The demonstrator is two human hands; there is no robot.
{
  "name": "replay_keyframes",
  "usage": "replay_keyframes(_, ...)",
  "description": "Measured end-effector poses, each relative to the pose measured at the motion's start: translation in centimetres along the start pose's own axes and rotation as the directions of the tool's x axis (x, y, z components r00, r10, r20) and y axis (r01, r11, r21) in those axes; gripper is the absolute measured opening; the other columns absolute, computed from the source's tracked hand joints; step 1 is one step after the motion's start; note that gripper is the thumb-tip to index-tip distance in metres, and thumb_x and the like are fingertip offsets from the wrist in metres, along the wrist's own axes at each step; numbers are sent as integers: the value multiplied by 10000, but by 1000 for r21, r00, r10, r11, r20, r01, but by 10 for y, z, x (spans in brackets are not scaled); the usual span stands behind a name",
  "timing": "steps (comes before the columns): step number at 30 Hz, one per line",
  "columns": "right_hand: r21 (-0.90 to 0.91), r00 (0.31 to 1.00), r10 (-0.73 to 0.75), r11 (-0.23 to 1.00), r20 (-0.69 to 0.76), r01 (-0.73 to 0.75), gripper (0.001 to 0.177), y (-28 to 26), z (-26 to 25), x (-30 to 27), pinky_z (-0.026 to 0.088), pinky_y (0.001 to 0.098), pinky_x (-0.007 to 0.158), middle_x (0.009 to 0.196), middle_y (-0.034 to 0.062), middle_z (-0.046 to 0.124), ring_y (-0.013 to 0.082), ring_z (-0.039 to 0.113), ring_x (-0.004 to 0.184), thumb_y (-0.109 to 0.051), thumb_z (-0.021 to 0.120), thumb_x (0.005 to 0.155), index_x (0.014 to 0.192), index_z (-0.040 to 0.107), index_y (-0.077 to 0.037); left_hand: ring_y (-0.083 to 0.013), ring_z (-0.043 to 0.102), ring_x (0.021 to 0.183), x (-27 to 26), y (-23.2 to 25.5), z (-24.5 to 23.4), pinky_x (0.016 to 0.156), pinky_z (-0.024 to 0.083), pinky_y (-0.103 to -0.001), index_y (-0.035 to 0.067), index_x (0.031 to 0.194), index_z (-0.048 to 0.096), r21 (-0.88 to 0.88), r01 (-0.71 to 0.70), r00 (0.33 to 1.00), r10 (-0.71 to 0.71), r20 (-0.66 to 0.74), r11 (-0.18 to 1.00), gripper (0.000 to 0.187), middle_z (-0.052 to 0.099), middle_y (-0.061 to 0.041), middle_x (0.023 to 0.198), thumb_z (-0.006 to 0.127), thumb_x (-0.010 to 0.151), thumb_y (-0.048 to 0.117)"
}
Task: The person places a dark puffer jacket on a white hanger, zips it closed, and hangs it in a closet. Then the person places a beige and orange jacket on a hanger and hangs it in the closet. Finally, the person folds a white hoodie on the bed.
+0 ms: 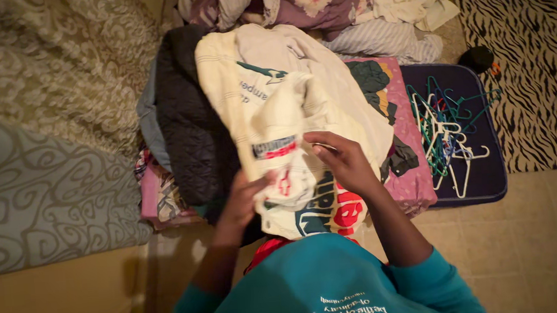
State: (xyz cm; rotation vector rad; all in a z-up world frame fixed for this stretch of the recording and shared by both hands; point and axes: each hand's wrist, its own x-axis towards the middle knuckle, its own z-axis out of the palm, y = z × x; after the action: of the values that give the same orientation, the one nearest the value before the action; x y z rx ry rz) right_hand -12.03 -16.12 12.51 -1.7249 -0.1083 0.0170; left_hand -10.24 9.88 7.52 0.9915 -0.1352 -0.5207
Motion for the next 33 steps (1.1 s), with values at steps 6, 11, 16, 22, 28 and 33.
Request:
replay_keyframes(6, -163, 998, 45, 986, 39, -38, 313, 27, 20, 32, 525, 293, 990, 1233, 91, 731, 143, 654, 1132, -106, 592, 1010, 1294, 678, -8, -94, 634, 840, 6, 16, 89, 757, 550, -294, 32, 1147, 660, 325, -179, 929, 50, 367, 929, 293, 682, -14, 913, 783, 890, 101)
replay_keyframes(11, -132, 982, -126, 985, -142, 107, 317, 19, 17, 74, 531, 299, 985, 1232, 97, 728, 153, 654, 1127, -107, 594, 1010, 1299, 674, -6, -88, 622, 900, 2, 48, 108, 771, 541, -297, 22, 1153, 640, 274, -119, 866, -35, 498, 954, 314, 663, -18, 965, 813, 906, 111)
replay_keyframes(16, -134, 975, -146, 983, -169, 124, 321, 13, 29, 80, 537, 305, 981, 1230, 103, 726, 162, 655, 1123, -109, 596, 1009, 1303, 671, -3, -109, 634, 977, -8, 61, 109, 849, 536, -297, 5, 1222, 613, 280, -113, 840, -59, 539, 953, 419, 677, -36, 1038, 816, 877, 132)
replay_keyframes(22, -152, 988, -96, 985, -122, 77, 326, 17, 33, 65, 544, 312, 975, 1229, 110, 723, 174, 656, 1117, -111, 598, 1009, 1308, 667, 0, -165, 660, 991, -18, 69, 90, 868, 563, -335, -37, 1255, 625, 311, -153, 904, 7, 427, 938, 506, 686, -99, 1069, 867, 825, 74)
replay_keyframes(28, -260, 998, 23, 966, 52, -9, 332, 18, 1, 46, 551, 320, 970, 1227, 118, 721, 185, 657, 1112, -112, 600, 1009, 1313, 663, 3, -208, 675, 1157, 14, 95, 59, 1023, 552, -364, -18, 1379, 538, 47, -255, 945, 238, 224, 966, 591, 681, -117, 1249, 776, 839, 3)
replay_keyframes(33, -506, 909, 283, 857, 307, -96, 337, 4, -61, 27, 557, 326, 965, 1226, 124, 718, 194, 657, 1108, -114, 602, 1008, 1318, 660, 5, -222, 652, 1165, 44, 87, 55, 1029, 520, -373, -53, 1415, 534, -78, -276, 960, 279, 26, 958, 529, 663, -136, 1293, 730, 927, 4)
